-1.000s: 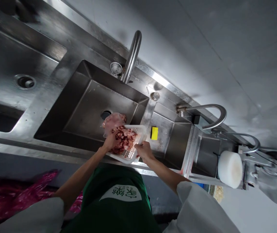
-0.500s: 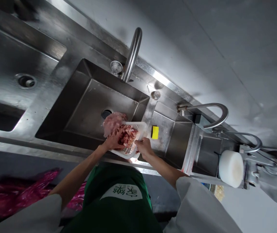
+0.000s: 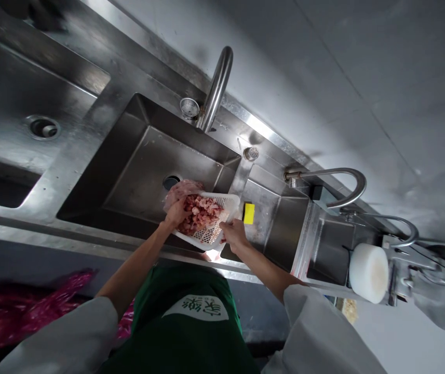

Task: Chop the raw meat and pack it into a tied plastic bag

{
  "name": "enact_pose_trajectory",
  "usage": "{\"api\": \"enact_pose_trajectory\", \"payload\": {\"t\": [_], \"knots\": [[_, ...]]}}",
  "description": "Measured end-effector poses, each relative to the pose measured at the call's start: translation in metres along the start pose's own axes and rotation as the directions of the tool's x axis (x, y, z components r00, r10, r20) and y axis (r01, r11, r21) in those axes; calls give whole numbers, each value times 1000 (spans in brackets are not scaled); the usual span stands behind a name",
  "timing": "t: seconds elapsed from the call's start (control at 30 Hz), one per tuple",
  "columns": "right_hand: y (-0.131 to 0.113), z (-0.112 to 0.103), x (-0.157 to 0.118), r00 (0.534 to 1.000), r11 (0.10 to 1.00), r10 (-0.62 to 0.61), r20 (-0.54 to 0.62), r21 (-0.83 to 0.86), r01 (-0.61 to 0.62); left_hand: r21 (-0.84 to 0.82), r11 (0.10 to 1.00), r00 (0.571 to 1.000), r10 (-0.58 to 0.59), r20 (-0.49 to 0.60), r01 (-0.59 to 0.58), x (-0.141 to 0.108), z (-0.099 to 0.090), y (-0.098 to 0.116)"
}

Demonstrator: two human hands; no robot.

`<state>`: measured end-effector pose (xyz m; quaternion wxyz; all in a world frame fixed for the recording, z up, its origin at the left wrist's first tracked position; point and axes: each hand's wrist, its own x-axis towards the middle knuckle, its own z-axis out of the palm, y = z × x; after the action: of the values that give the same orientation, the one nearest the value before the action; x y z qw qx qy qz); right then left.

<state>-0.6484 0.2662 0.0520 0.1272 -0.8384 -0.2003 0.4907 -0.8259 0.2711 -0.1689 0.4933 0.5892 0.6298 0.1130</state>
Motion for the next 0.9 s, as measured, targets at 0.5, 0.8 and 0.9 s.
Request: {"api": "enact_pose_trajectory", "payload": {"t": [0.5,0.8,0.9], "knots": [[-2,7,2,998,998,-66,23,18,66,183,844,836,422,352,-504,-22,16,33],[1,6,1,999,999,-51,-10,7,51,223,868,892,402,208,-443,1,14,5],[1,3,1,998,998,-58,-26,17,59,214,931,956,290,53,-295,10,-1,0]]}}
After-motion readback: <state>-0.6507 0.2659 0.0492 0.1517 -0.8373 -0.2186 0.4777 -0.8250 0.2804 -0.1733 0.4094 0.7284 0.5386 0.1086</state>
